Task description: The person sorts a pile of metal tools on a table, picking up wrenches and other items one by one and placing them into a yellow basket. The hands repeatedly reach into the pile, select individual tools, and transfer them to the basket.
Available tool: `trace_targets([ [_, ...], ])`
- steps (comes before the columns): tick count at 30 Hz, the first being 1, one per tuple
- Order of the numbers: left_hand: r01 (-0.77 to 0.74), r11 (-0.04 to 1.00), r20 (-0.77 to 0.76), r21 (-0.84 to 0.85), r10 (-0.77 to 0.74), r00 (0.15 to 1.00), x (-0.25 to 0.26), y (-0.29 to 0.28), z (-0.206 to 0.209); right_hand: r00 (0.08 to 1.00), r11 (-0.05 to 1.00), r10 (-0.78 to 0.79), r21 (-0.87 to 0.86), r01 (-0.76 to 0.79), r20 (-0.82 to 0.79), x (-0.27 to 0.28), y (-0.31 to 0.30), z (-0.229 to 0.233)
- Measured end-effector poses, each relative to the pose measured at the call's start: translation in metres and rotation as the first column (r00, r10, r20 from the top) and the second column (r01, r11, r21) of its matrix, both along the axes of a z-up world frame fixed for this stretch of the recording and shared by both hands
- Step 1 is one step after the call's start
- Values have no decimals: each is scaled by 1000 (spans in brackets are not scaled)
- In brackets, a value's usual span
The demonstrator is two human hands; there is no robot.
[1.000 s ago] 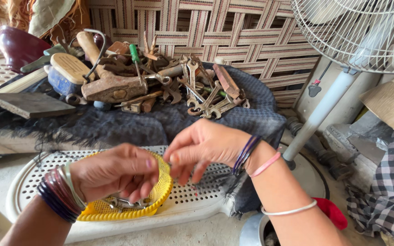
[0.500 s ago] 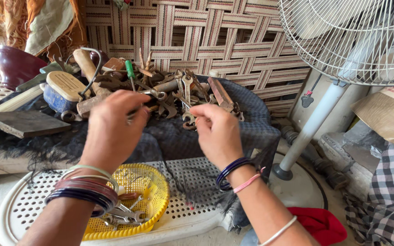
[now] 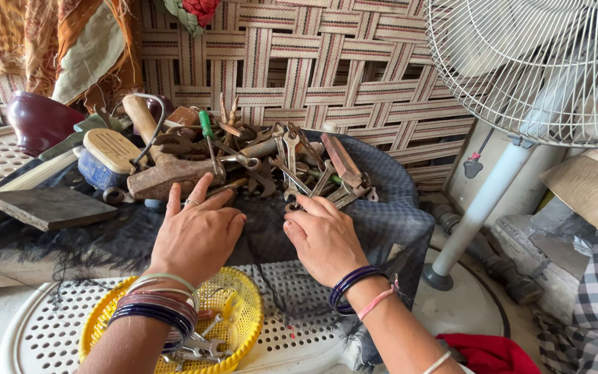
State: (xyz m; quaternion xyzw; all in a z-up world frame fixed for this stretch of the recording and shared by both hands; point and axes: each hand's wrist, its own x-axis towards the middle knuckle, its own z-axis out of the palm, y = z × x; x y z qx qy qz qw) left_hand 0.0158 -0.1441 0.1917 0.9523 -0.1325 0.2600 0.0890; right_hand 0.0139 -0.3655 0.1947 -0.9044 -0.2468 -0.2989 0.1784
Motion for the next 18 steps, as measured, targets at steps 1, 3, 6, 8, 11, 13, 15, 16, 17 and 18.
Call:
trace_targets([
  [1,7,1000,15,-4,-7,1000,-1,-1,0,1000,1000,-3,-1,3,-6,0,0,1],
  [3,18,1000,39,-8,-18,999,-3,1,1,1000,1000,-8,5,8,-18,-1,1,1],
  [6,21,1000,45,-5,-21,999,-2,1,0,1000,1000,-14,15,14,-24,-1,0,1],
  [8,5,1000,16,5,-5,1000,-1,0,-1,1000,1000,-15,20,16,-21,-1,1,0],
  [11,83,996,136,-31,-78,988,9,-7,-1,1000,1000,2,20,-2,0,1,0,0],
  [13,105,994,162,-43,-97,982,16,-19,-2,999,998,29,54,-31,41,3,0,-1],
  [15,152,986,178,-71,-137,974,22,-35,-5,995,995,18,94,-27,93,4,1,-2],
  [16,187,978,183,-95,-168,969,25,-46,-6,992,993,-6,116,-8,124,3,1,-3],
  [17,223,968,188,-119,-198,962,27,-55,-7,988,990,-31,139,9,155,3,1,-3],
  [18,236,962,170,-138,-212,962,28,-65,-7,977,990,-82,132,57,195,1,0,-1],
])
